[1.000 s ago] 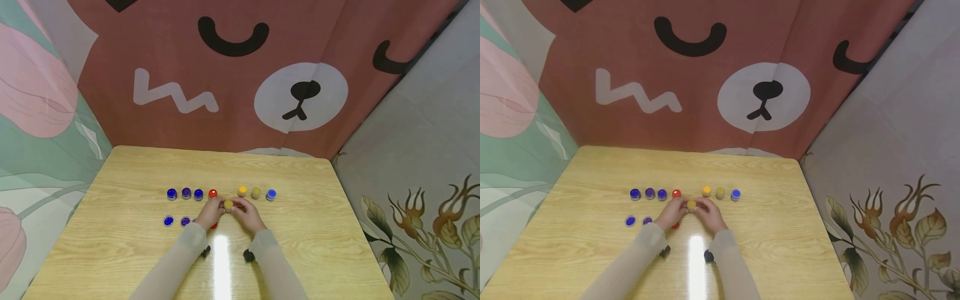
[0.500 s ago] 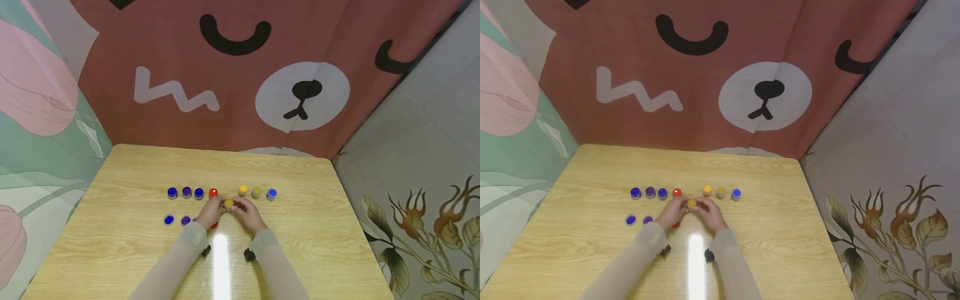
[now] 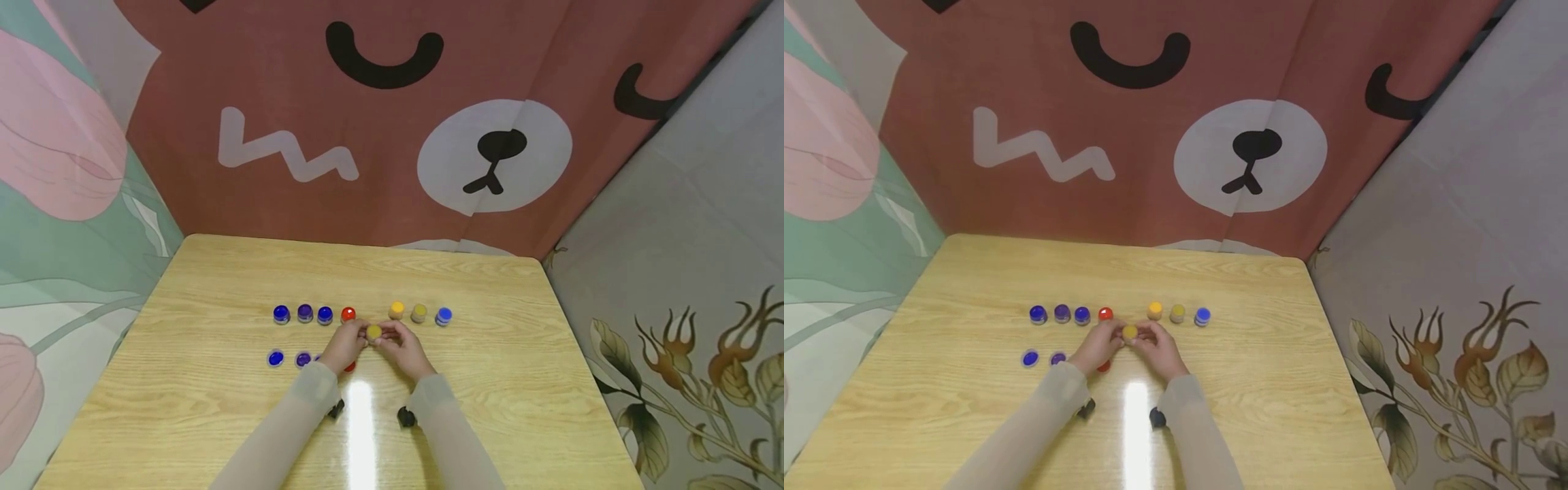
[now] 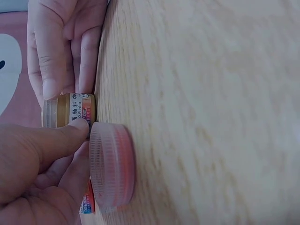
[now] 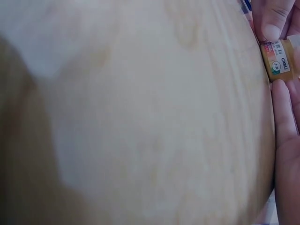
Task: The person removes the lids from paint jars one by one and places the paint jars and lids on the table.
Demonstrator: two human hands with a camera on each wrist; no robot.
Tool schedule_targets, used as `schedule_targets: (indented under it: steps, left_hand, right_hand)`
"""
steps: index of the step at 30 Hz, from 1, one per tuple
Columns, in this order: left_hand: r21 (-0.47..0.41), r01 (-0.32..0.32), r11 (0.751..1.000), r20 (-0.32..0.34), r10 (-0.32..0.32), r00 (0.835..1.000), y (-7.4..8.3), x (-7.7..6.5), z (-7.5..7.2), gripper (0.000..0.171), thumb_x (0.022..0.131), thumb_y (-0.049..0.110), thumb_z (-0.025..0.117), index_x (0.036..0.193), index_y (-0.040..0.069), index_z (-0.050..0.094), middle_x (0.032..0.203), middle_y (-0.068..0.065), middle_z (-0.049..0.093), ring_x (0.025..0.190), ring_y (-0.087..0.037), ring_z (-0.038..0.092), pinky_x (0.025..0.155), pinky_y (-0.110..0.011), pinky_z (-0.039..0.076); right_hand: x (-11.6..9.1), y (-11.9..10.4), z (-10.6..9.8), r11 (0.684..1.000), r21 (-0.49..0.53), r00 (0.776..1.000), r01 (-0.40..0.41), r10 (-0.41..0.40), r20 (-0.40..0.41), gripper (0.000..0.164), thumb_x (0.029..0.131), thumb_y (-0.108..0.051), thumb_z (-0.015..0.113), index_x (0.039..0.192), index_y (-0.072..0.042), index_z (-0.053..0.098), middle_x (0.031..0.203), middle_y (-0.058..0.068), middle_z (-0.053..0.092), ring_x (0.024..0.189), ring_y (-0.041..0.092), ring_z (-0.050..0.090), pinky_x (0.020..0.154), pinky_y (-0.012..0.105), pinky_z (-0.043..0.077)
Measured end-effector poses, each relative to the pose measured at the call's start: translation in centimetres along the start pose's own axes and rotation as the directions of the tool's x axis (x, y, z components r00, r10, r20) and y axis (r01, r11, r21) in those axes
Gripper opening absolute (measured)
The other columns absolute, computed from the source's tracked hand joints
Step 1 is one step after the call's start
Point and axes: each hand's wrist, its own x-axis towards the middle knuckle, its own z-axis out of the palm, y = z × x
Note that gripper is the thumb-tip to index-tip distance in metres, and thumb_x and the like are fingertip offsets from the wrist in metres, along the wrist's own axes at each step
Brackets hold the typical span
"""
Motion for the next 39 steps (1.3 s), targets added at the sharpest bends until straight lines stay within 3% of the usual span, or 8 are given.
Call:
schedule_targets:
  steps: [4,12,18,21,24,28,34,39]
  left_hand:
    - [-0.002,0.003,1.000,0.000,-0.003,1.000,0.1,-0.1,0.0,0.030,0.089,-0.014,0.065,0.119,-0.011,0.064,0.110,-0.020,0.069,0.101,-0.032,0.067,0.089,-0.042,0.058]
    - [0.001,-0.013,1.000,-0.016,0.013,1.000,-0.1,-0.1,0.0,0.030,0.088,-0.015,0.065,0.117,-0.011,0.064,0.109,-0.020,0.069,0.101,-0.032,0.067,0.089,-0.043,0.058]
    - [0.012,-0.022,1.000,-0.021,0.023,1.000,-0.4,-0.1,0.1,0.032,0.087,-0.014,0.066,0.119,-0.012,0.063,0.110,-0.022,0.069,0.101,-0.034,0.068,0.089,-0.043,0.058]
    - [0.010,-0.027,1.000,-0.017,0.027,0.999,-0.3,-0.1,0.1,0.032,0.087,-0.013,0.066,0.119,-0.012,0.063,0.111,-0.023,0.069,0.101,-0.034,0.068,0.089,-0.043,0.058]
    - [0.014,-0.024,1.000,-0.012,0.025,1.000,-0.2,-0.2,0.0,0.032,0.088,-0.012,0.067,0.119,-0.012,0.063,0.110,-0.022,0.069,0.101,-0.034,0.067,0.090,-0.043,0.058]
    - [0.026,-0.011,1.000,-0.006,0.012,1.000,-0.2,-0.2,-0.1,0.031,0.089,-0.010,0.067,0.120,-0.010,0.064,0.110,-0.020,0.069,0.101,-0.032,0.067,0.089,-0.043,0.058]
    - [0.040,-0.016,0.999,0.000,0.016,1.000,0.0,-0.2,-0.1,0.029,0.091,-0.007,0.068,0.119,-0.010,0.064,0.109,-0.020,0.070,0.101,-0.032,0.068,0.088,-0.041,0.058]
    - [0.043,-0.002,0.999,0.002,0.002,1.000,0.3,-0.3,-0.1,0.028,0.091,-0.008,0.068,0.118,-0.010,0.065,0.107,-0.019,0.069,0.100,-0.032,0.067,0.088,-0.042,0.058]
  right_hand:
    - [-0.1,-0.3,0.1,0.998,-0.057,1.000,0.014,-0.015,-0.013,0.034,0.096,-0.003,0.066,0.129,0.003,0.062,0.122,0.018,0.065,0.110,0.029,0.061,0.096,0.031,0.052]
    - [-0.3,-0.7,0.1,0.997,-0.075,1.000,0.001,-0.002,-0.008,0.036,0.099,-0.005,0.063,0.134,0.005,0.059,0.123,0.020,0.064,0.110,0.025,0.060,0.097,0.030,0.051]
    - [-0.4,-0.8,-0.1,0.998,0.047,0.999,-0.036,0.038,-0.039,0.037,0.103,-0.005,0.056,0.137,0.011,0.051,0.130,0.031,0.056,0.112,0.030,0.061,0.098,0.032,0.053]
    - [-0.2,-0.1,0.0,0.997,0.070,0.994,0.028,-0.021,-0.108,0.029,0.102,0.000,0.056,0.127,0.014,0.056,0.128,0.033,0.055,0.109,0.038,0.062,0.094,0.033,0.057]
    - [0.3,1.0,0.2,0.987,-0.021,0.974,0.157,-0.158,-0.161,0.020,0.098,0.005,0.060,0.116,0.014,0.064,0.123,0.033,0.058,0.111,0.045,0.061,0.092,0.032,0.058]
    - [1.0,2.3,0.4,0.958,-0.108,0.947,0.267,-0.281,-0.154,0.018,0.092,0.005,0.069,0.110,0.009,0.071,0.120,0.027,0.063,0.116,0.043,0.058,0.097,0.030,0.055]
    - [1.3,2.5,0.6,0.950,-0.175,0.951,0.258,-0.281,-0.126,0.015,0.088,-0.001,0.077,0.103,0.001,0.077,0.114,0.014,0.071,0.111,0.031,0.064,0.094,0.026,0.056]
    - [1.3,2.3,0.5,0.951,-0.212,0.963,0.224,-0.250,-0.104,0.018,0.085,0.000,0.079,0.104,-0.002,0.078,0.114,0.010,0.072,0.110,0.029,0.066,0.091,0.025,0.057]
